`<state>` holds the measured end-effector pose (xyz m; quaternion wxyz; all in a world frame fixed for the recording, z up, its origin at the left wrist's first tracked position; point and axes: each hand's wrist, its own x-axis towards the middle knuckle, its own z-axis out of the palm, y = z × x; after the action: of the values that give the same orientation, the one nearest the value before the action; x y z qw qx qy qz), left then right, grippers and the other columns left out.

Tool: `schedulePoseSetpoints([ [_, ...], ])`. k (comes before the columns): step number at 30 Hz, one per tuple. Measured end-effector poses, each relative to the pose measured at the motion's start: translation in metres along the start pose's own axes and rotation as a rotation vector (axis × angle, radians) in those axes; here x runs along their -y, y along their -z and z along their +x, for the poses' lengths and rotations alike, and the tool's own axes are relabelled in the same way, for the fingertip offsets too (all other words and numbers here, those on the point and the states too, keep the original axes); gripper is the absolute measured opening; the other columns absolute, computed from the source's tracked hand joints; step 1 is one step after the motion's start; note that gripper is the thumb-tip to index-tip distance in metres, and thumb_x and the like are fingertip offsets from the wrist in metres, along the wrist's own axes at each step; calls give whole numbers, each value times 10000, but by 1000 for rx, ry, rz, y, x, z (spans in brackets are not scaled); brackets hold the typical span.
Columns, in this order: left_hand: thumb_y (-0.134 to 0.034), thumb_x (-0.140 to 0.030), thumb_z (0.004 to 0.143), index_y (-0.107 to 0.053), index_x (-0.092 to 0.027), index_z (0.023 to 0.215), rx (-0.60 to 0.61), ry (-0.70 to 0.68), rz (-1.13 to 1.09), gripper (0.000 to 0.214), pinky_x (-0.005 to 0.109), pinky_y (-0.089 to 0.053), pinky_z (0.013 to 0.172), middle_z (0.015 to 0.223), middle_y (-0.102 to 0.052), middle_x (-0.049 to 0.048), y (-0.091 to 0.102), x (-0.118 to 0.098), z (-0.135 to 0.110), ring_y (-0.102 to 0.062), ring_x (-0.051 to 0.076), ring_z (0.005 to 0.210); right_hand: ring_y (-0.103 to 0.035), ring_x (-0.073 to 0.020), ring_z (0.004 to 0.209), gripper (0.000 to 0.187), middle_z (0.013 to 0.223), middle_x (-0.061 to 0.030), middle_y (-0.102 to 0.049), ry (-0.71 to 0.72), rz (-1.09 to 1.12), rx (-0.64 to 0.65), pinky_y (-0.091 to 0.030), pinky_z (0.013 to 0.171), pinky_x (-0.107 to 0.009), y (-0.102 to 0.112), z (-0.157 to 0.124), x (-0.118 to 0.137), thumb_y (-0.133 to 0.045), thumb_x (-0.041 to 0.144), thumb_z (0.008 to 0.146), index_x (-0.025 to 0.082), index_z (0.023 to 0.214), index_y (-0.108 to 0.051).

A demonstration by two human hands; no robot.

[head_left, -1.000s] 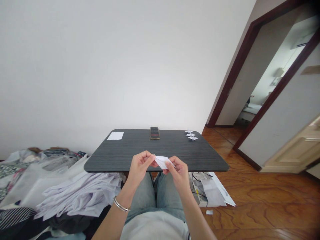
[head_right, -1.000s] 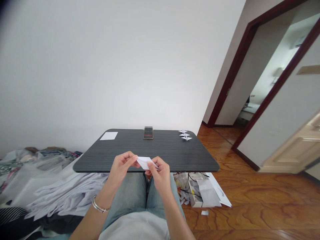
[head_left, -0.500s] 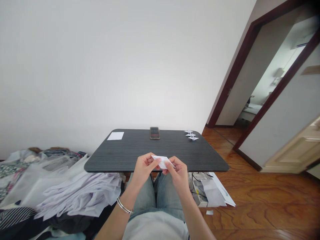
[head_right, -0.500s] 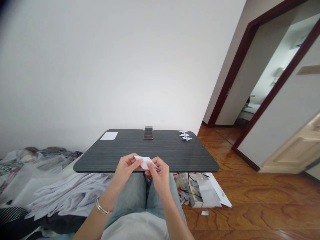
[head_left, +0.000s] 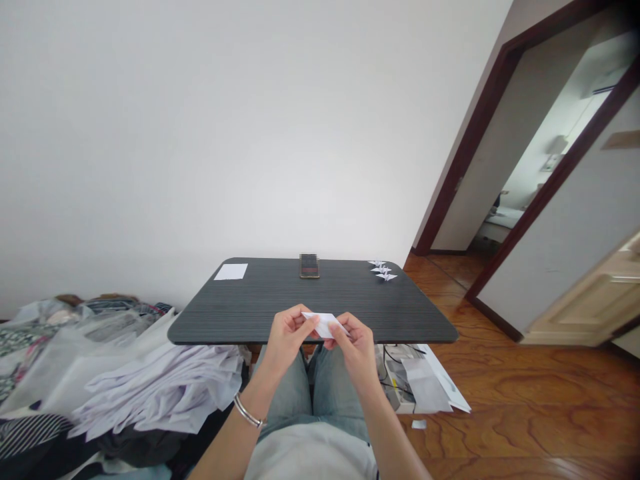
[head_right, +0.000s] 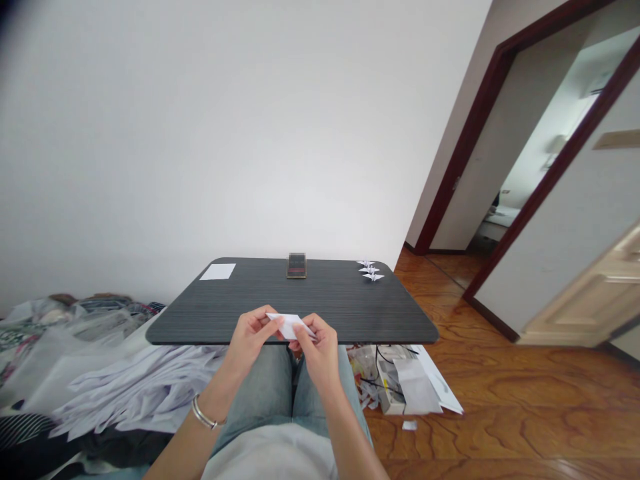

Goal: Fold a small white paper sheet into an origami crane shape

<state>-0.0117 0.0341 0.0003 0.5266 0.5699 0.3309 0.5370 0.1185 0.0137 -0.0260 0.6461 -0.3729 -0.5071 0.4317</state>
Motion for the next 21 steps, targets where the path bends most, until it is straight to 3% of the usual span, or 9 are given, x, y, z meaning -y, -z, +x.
schedulePoseSetpoints([
  [8,-675,-363,669,-543,-127,601,-11,15,-31,279,189,-408,499,544,-573,-22,-2,3,1,-502,84,502,-493,-90,442,227,503,27,-560,5,-4,6,-388,436,-188,0,1,-1,-605,348,771,163,653,-549],
  [13,-673,-330,673,-555,-126,597,-33,-3,12,248,189,-412,494,526,-564,-26,-3,2,2,-500,83,493,-493,-95,436,314,521,20,-561,18,61,47,-396,437,-203,0,2,-3,-495,409,837,168,640,-539],
  [21,-677,-344,664,-557,-128,610,-34,10,21,253,191,-406,484,541,-577,-24,-2,4,2,-499,82,485,-494,-91,432,255,485,33,-552,-19,28,20,-400,435,-194,-1,5,-4,-593,371,772,164,631,-552],
])
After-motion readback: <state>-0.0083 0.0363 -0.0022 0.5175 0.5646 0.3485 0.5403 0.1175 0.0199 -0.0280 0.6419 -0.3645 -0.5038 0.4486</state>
